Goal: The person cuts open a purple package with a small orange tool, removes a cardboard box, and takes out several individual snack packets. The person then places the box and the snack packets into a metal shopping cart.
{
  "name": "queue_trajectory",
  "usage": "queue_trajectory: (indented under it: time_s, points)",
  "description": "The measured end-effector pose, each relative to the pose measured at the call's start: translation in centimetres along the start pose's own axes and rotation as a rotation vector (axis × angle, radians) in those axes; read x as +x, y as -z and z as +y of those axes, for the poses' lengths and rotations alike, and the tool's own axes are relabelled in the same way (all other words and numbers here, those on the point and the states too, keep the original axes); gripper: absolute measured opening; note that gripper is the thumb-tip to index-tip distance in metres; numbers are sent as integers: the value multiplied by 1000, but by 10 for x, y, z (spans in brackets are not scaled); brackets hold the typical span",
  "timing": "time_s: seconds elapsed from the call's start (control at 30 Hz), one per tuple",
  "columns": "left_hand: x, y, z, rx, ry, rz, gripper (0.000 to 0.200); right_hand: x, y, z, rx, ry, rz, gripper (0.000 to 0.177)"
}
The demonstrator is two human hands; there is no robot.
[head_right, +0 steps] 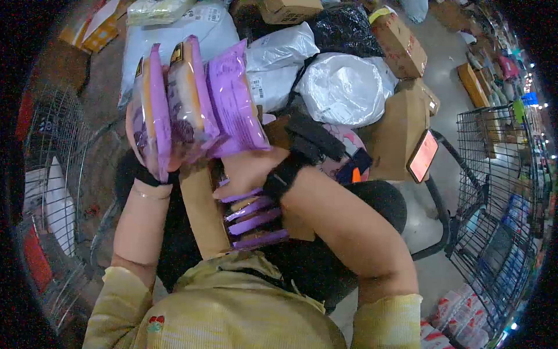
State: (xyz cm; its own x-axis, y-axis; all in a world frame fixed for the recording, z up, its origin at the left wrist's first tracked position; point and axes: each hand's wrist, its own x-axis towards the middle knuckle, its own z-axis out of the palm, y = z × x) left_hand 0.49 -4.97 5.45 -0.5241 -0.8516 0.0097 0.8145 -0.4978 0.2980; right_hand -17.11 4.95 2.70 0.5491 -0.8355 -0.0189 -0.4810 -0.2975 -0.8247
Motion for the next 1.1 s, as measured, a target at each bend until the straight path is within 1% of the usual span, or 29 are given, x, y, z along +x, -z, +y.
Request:
queue_trajectory:
  time_s: [0.03, 0.1, 0.13, 0.17, 0.23, 0.27, 0.3, 0.37, 0.4, 0.43, 0.5, 0.53, 0.57, 0.6, 0.63, 0.67, 0.7, 0.73, 0.77, 0.83, 0.87, 0.9, 0.97, 1.0, 1.03, 1.1]
  points:
    - [1, -4, 2, -5, -9, -5, 45, 8, 3, 2, -9, 2, -6, 87]
    - [1, -12, 1, 118, -12, 48, 42, 24, 8, 6, -423, -71, -189, 103]
    - [-3, -17, -10, 90, -166, -200, 40, 36, 1, 20, -355, -249, -468, 109]
    - [-3, -17, -10, 85, -178, -196, 40, 40, -2, 23, -361, -245, -480, 109]
    - [-3, -17, -10, 109, -152, -81, 43, 46, -6, 22, -372, -244, -502, 104]
    - [-2, -16, -9, 119, -140, -25, 45, 51, 1, 14, -329, -378, -662, 99]
    - [0, -15, -7, 128, -125, 31, 47, 53, 3, 15, -335, -376, -673, 99]
    - [5, -13, -3, 148, -91, 139, 54, 51, 7, 17, -187, -489, -679, 81]
    - [12, -5, -2, -98, 42, 41, 42, 61, 39, -42, -317, -521, -927, 67]
    - [12, -7, -2, -103, 39, 45, 42, 52, 28, -36, -484, -257, -928, 63]
    - [12, -14, -2, -189, 140, -100, 44, 23, -7, -30, -205, -485, -639, 69]
    - [13, -14, -3, -205, 130, -81, 46, 20, -9, -38, -210, -484, -644, 69]
    - [12, -13, -3, -205, 127, -83, 46, 19, -9, -46, -209, -540, -631, 71]
    - [13, -12, -4, -167, 120, -64, 45, 17, -9, -52, -206, -596, -613, 73]
    - [13, -15, -4, -127, 114, -47, 45, 12, -9, -53, -209, -594, -605, 73]
    - [13, -20, -4, -122, 116, -53, 45, 4, -8, -50, -137, -479, -399, 73]
    - [10, -25, -4, -71, 63, 74, 44, -2, -6, -46, -65, -362, -199, 73]
    - [8, -28, -3, -21, 7, 202, 44, -6, -4, -42, 41, -347, -124, 74]
    - [7, -25, -1, -19, 5, 202, 44, -12, 1, -40, 41, -344, -125, 74]
    - [2, -16, 5, -78, -11, -51, 43, -25, 12, -42, 175, -222, 117, 77]
    - [-4, -16, -2, -54, -106, -272, 45, -28, 20, -51, 121, -195, 149, 76]
    - [-5, -17, -4, -56, -101, -272, 45, -32, 22, -51, 122, -199, 152, 76]
    - [-6, -17, -1, -35, -65, -174, 48, -35, 28, -56, 734, -297, 302, 74]
    - [-4, -17, 5, -110, 73, -244, 50, -37, 33, -64, 790, -347, 420, 66]
    - [-4, -15, 4, -109, 73, -246, 50, -37, 32, -69, 789, -345, 421, 66]
    - [-7, -10, -1, -17, 11, -279, 51, -35, 25, -75, 885, -172, 662, 65]
